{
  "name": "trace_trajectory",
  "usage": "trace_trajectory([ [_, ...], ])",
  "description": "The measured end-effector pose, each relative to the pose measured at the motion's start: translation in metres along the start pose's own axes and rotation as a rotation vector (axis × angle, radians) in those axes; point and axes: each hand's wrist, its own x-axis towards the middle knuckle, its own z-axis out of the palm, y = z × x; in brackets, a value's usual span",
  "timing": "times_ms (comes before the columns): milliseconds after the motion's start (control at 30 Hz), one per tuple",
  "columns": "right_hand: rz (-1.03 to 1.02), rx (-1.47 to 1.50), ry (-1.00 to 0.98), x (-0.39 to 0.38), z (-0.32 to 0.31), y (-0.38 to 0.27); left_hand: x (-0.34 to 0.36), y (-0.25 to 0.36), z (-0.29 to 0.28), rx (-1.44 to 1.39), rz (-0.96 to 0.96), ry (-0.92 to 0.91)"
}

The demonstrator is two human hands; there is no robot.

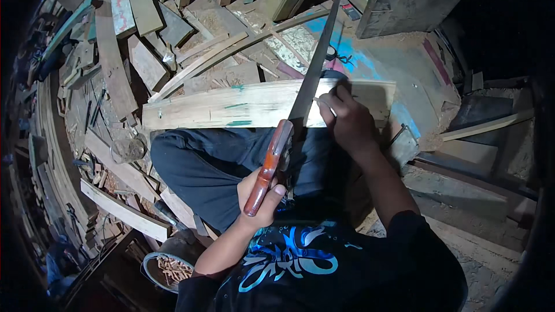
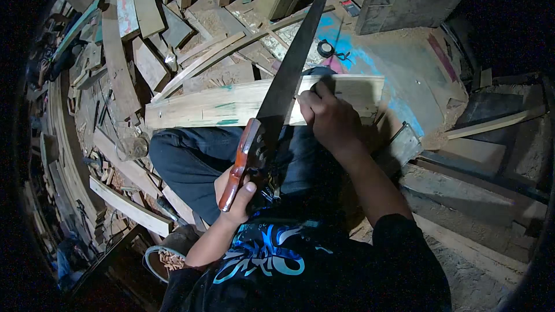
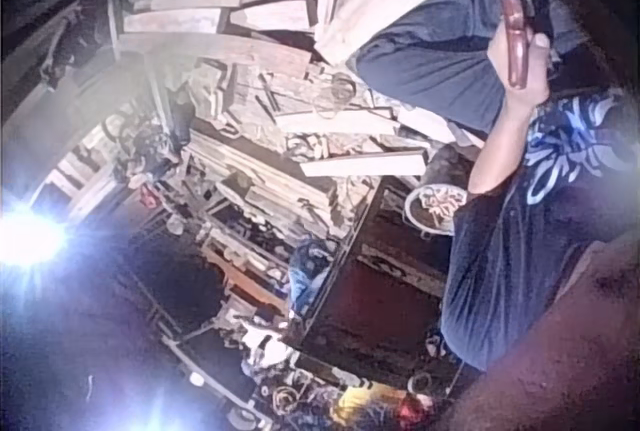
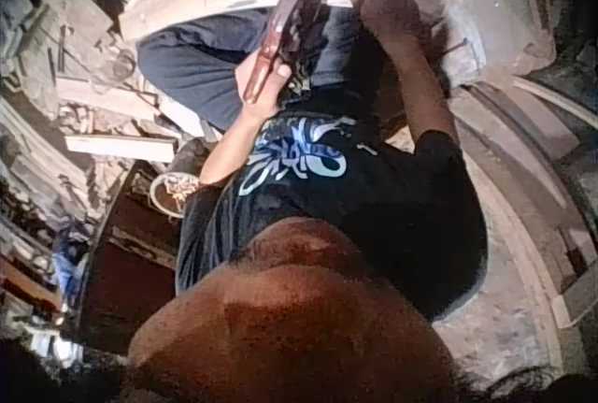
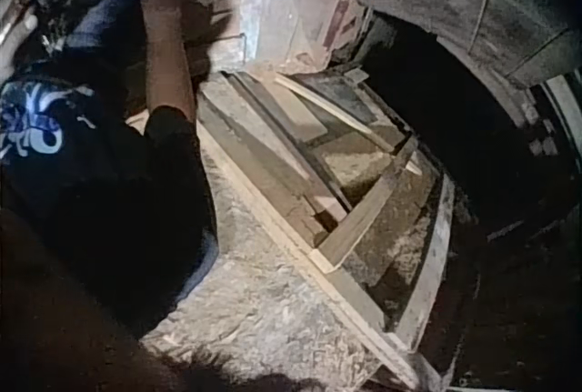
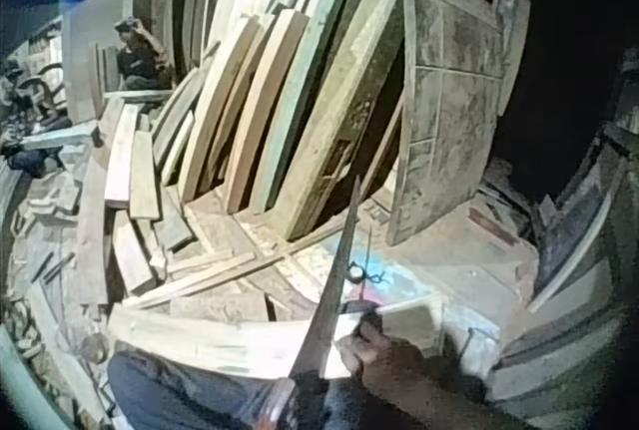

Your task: The person is sawing a piece of lumber and then sanding a smaller piece of wood while sitting in a woodworking shop environment.

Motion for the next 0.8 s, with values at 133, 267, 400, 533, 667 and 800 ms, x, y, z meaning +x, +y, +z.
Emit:
trace_trajectory([
  [133,0.015,0.042,-0.020,0.001,0.001,0.000,0.003,-0.002,-0.002,-0.018,-0.043,0.008],
  [267,0.019,0.019,-0.042,0.003,0.003,0.002,0.005,0.001,-0.001,-0.004,-0.066,0.013],
  [400,0.018,0.001,-0.073,0.004,0.000,-0.002,0.002,0.001,-0.002,-0.004,-0.065,0.017],
  [533,0.018,-0.022,-0.078,0.005,0.001,0.002,0.006,-0.003,-0.001,-0.013,-0.063,0.007],
  [667,0.022,-0.062,-0.077,0.004,0.005,0.000,0.004,-0.003,0.000,-0.030,-0.096,0.033],
  [800,0.004,-0.051,-0.049,0.006,0.003,0.002,-0.004,0.002,-0.005,-0.001,-0.131,0.018],
])
